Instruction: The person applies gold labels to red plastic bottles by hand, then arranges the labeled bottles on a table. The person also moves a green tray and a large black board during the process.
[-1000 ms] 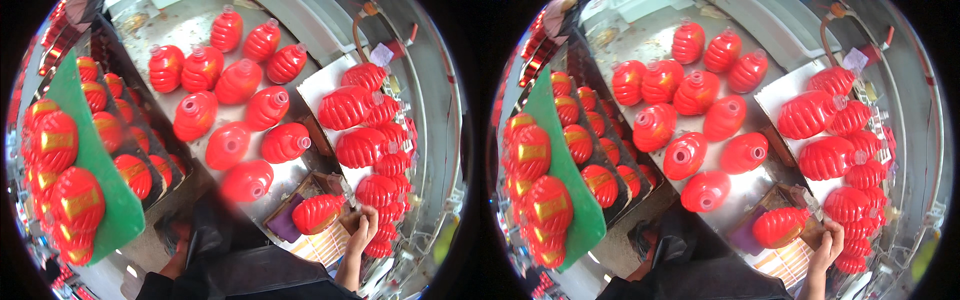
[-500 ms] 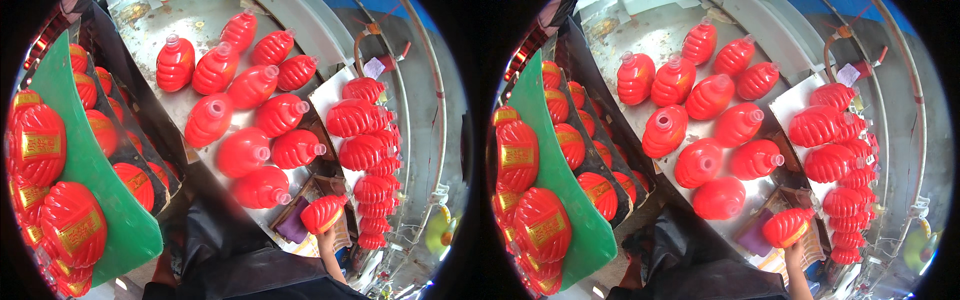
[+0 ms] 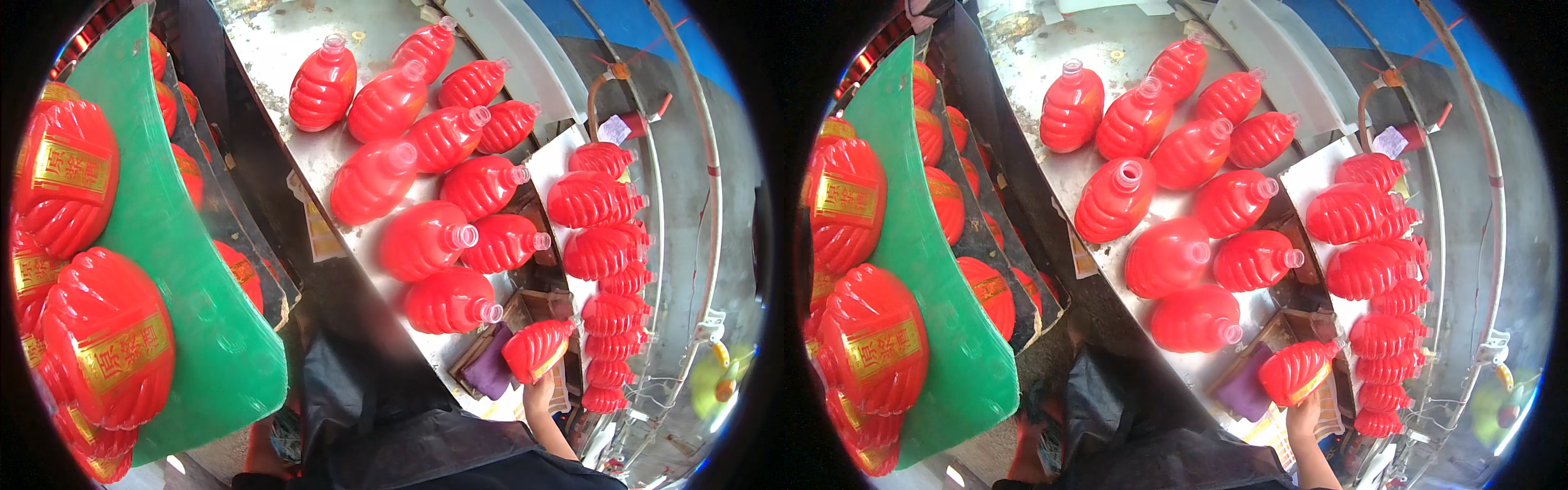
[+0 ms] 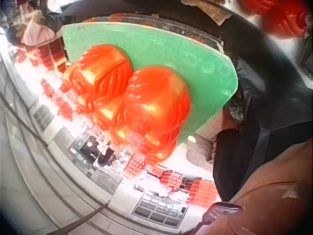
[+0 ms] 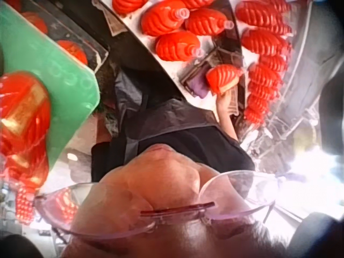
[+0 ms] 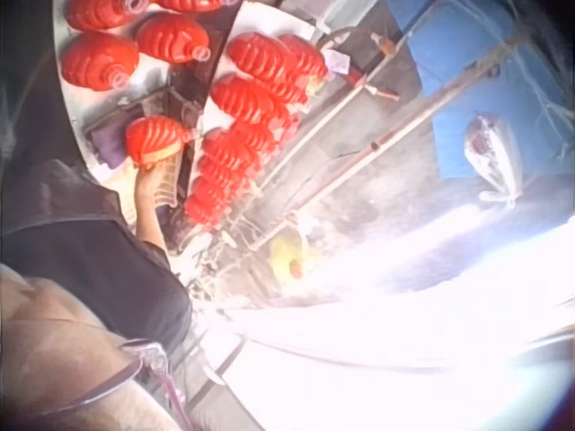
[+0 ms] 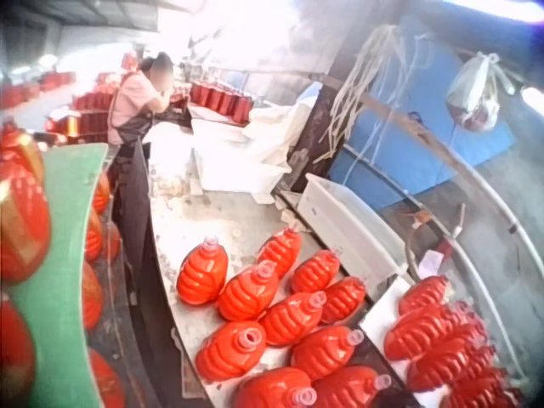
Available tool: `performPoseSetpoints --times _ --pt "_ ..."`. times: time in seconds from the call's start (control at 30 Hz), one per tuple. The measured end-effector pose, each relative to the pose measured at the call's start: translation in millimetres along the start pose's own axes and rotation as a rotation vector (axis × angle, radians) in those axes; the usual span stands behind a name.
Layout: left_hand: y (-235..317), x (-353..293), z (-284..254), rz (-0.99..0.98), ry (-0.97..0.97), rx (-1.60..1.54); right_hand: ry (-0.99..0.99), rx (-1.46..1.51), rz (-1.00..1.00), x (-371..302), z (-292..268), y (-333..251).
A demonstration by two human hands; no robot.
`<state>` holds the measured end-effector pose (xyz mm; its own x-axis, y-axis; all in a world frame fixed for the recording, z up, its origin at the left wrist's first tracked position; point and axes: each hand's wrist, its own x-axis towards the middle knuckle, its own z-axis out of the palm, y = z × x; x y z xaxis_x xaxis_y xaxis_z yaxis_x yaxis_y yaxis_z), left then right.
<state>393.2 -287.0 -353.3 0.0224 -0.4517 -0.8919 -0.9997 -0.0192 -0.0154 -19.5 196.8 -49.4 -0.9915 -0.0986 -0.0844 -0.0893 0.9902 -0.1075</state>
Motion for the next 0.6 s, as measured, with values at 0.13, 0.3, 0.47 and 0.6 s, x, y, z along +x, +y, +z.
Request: performPoseSetpoints --times 0.13,0.3,0.47,0.6 --pt "-10.8 -23.9 10.0 -0.009 -0.013 -0.047 0.071 0.153 0.129 -14.9 -13.1 -14.4" --pt "-39.8 -94.3 22.2 -0.037 -0.022 -0.196 0.3 0.041 -0.161 -31.4 -53.8 -38.7" --pt "-81.7 -208.6 27.0 -0.021 -0.028 -0.359 0.341 0.386 -0.663 22.4 -102.4 -79.5" --pt "-94.0 -274.4 11.2 0.15 0.241 -0.233 0.268 0.463 -0.808 68.8 -131.0 -121.8"
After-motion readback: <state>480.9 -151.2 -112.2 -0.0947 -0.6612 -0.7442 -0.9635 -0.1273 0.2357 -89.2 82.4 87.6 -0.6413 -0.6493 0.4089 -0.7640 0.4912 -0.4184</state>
